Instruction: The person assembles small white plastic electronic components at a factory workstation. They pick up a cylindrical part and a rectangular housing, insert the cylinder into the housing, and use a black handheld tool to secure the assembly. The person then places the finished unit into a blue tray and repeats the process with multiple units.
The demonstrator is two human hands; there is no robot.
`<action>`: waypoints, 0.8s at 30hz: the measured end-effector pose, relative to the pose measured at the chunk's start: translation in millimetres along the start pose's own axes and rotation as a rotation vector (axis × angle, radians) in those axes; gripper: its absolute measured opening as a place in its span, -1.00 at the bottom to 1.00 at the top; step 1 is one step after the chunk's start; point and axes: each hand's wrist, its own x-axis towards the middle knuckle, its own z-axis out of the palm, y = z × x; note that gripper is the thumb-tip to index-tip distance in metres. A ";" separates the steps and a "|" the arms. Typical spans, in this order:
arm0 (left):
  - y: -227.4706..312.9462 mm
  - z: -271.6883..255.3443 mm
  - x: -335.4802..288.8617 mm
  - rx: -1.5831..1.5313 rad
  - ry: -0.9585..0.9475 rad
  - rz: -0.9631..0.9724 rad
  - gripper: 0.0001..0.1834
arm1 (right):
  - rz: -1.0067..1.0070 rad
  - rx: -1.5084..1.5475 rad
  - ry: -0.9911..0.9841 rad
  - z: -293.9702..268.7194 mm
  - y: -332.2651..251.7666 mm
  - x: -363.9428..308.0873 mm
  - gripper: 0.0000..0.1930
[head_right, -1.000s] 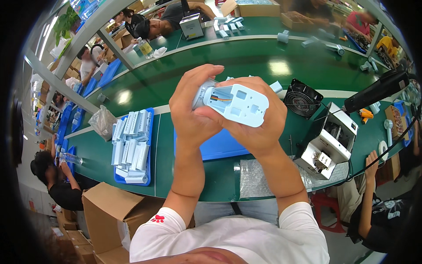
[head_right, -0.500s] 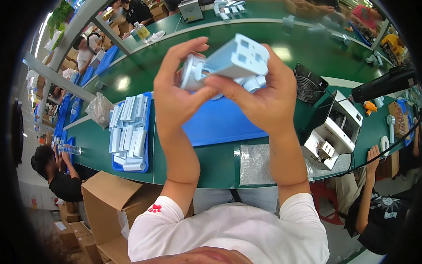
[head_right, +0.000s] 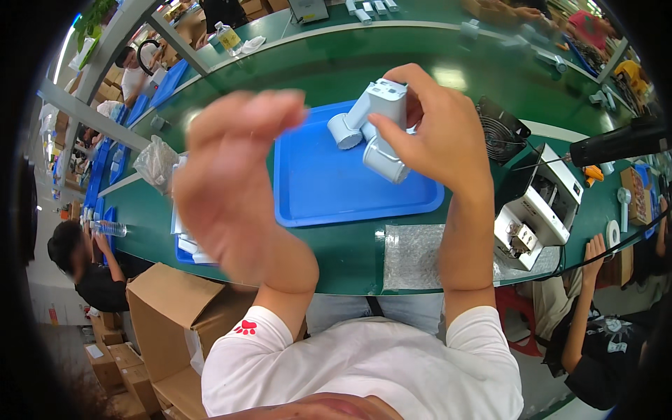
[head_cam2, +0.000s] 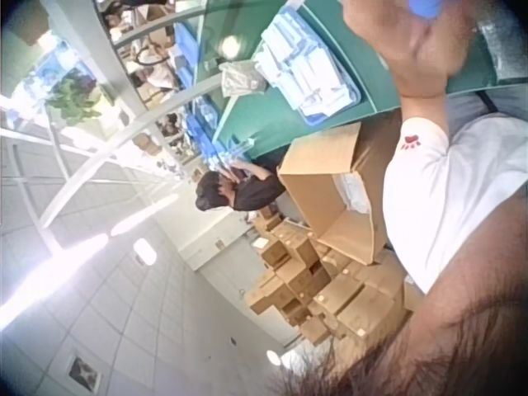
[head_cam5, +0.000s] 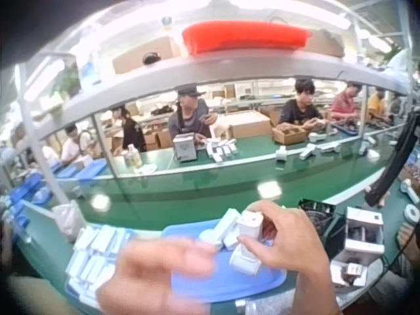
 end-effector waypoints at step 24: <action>75.8 48.5 -81.0 -0.574 0.041 0.091 -0.40 | -0.087 0.262 0.126 -30.2 -54.8 -62.5 -0.44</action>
